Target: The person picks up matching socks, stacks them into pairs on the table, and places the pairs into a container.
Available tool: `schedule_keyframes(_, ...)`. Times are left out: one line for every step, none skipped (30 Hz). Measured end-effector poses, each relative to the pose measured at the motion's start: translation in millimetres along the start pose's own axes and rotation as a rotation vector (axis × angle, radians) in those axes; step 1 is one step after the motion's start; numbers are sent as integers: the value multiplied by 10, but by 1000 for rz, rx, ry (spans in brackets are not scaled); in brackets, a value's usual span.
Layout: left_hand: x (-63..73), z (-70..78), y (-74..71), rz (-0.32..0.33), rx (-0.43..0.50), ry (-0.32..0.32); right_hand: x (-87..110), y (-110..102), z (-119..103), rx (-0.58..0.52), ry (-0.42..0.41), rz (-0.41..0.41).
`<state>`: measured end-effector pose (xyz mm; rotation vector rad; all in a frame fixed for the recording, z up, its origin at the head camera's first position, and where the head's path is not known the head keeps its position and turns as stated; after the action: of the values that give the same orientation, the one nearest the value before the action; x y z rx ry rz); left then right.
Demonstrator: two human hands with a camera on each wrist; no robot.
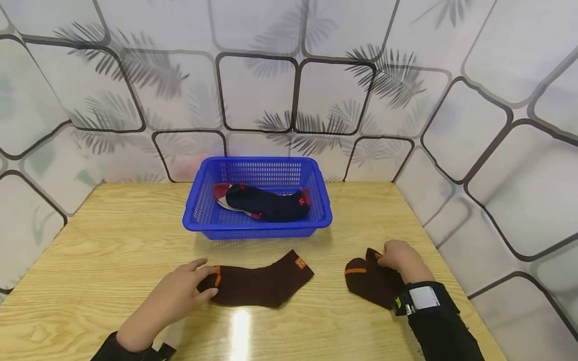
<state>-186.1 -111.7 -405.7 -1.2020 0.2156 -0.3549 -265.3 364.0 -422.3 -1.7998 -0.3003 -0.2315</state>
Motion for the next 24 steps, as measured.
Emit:
schedule_keyframes(-4,2,5,-5,3,6,23,-7,-71,-14,-24,-1)
schedule_keyframes(-11,6,11,-6,4,13,49,-25,-156,-25,-59,10)
schedule_keyframes(-19,15,21,-4,8,20,75,-49,-255,-28,-94,28)
schedule_keyframes(-30,27,29,0,11,28,107,-84,-364,-37,-126,41)
schedule_keyframes(-45,42,35,7,15,36,145,-130,-484,-45,-165,55)
schedule_keyframes(-61,62,37,15,22,45,183,-179,-604,-45,-208,71)
schedule_keyframes(-80,85,36,22,31,55,225,-234,-729,-49,-248,84)
schedule_keyframes(-102,112,37,30,43,68,271,-289,-853,-43,-288,100)
schedule_keyframes(-126,141,42,33,57,82,320,-343,-975,-35,-322,111)
schedule_keyframes(-153,170,49,36,73,100,373,-397,-1092,-26,-356,123)
schedule_keyframes(-183,199,61,37,90,120,427,-445,-1202,-13,-394,138)
schedule_keyframes(-213,229,77,36,112,141,484,-487,-1304,-1,-431,154)
schedule_keyframes(-246,258,100,32,129,163,540,-525,-1402,9,-463,165)
schedule_keyframes(-282,288,127,26,149,183,595,-559,-1493,24,-496,181)
schedule_keyframes(-320,316,158,14,169,201,648,-589,-1577,31,-530,197)
schedule_keyframes(-356,347,188,1,199,218,699,-617,-1654,36,-564,220)
schedule_keyframes(-392,380,220,-14,225,232,745,-643,-1728,35,-600,242)
schedule_keyframes(-425,414,250,-26,251,245,790,-666,-1798,32,-634,268)
schedule_keyframes(-457,449,279,-36,275,259,831,-689,-1863,24,-665,295)
schedule_keyframes(-487,483,304,-44,297,275,871,-711,-1923,9,-699,322)
schedule_keyframes(-512,514,326,-49,318,290,910,-730,-1978,-7,-732,354)
schedule_keyframes(-532,542,343,-48,337,304,946,-748,-2026,-27,-759,387)
schedule_keyframes(-550,564,357,-42,344,318,981,-763,-2070,-49,-786,419)
schedule_keyframes(-563,580,364,-37,361,326,1014,-775,-2107,-73,-809,452)
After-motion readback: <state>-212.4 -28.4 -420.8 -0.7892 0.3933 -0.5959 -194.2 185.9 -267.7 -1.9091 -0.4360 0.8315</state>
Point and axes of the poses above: each hand's wrist, its own x-axis away from the middle knuckle, its own y-axis out of the palm, z = x × y, the point moved 2 cm from there along -x, towards the middle knuckle, and after that the axes turned 2 degrees about -z, right-handed, at the moved point
